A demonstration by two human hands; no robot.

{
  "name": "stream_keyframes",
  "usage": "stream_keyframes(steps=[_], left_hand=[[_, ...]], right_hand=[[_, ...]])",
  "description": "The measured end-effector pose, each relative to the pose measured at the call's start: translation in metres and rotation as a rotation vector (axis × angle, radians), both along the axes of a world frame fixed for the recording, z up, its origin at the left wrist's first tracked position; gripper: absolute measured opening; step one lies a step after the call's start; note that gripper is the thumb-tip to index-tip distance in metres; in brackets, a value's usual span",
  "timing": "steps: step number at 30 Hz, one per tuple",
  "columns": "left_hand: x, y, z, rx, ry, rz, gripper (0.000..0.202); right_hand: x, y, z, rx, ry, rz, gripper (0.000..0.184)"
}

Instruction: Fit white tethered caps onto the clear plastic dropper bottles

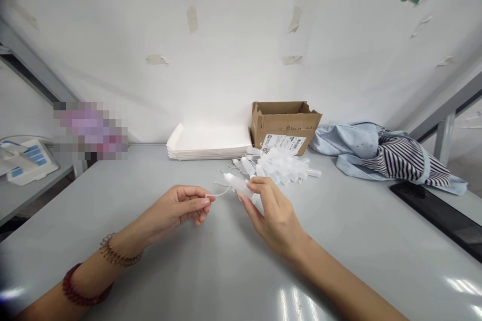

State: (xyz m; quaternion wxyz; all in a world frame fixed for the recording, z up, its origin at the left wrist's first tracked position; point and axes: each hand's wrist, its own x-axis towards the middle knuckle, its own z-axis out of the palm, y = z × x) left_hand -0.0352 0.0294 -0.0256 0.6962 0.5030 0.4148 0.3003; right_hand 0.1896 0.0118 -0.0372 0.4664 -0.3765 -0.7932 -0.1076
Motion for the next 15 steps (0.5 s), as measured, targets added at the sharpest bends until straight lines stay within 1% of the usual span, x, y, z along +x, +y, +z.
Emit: stream_keyframes(steps=[4, 8, 10, 12, 15], left_hand=[[-0.0018, 0.002, 0.0005, 0.099, 0.061, 0.068, 0.022], [-0.0011, 0.0005, 0.0005, 0.335, 0.227, 0.099, 0.025], [0.0007, -0.0016, 0.0005, 0.412, 0.278, 0.077, 0.023], [0.0023, -0.0035, 0.0006, 0.439, 0.281, 0.062, 0.022], [0.0026, -0.0045, 0.001, 0.475, 0.276, 0.09, 0.022]], right_hand=[[-0.0006, -0.0005, -0.0008, -0.114, 0.044, 0.036, 0.013], [-0.0019, -0.0023, -0.0013, -0.2, 0.051, 0.09, 0.014], [-0.0027, -0.0036, -0.0014, -0.213, 0.048, 0.118, 0.015], [-0.0034, -0.0048, -0.0011, -0.21, 0.051, 0.135, 0.016], [-0.004, -0.0057, -0.0005, -0.196, 0.054, 0.144, 0.018]])
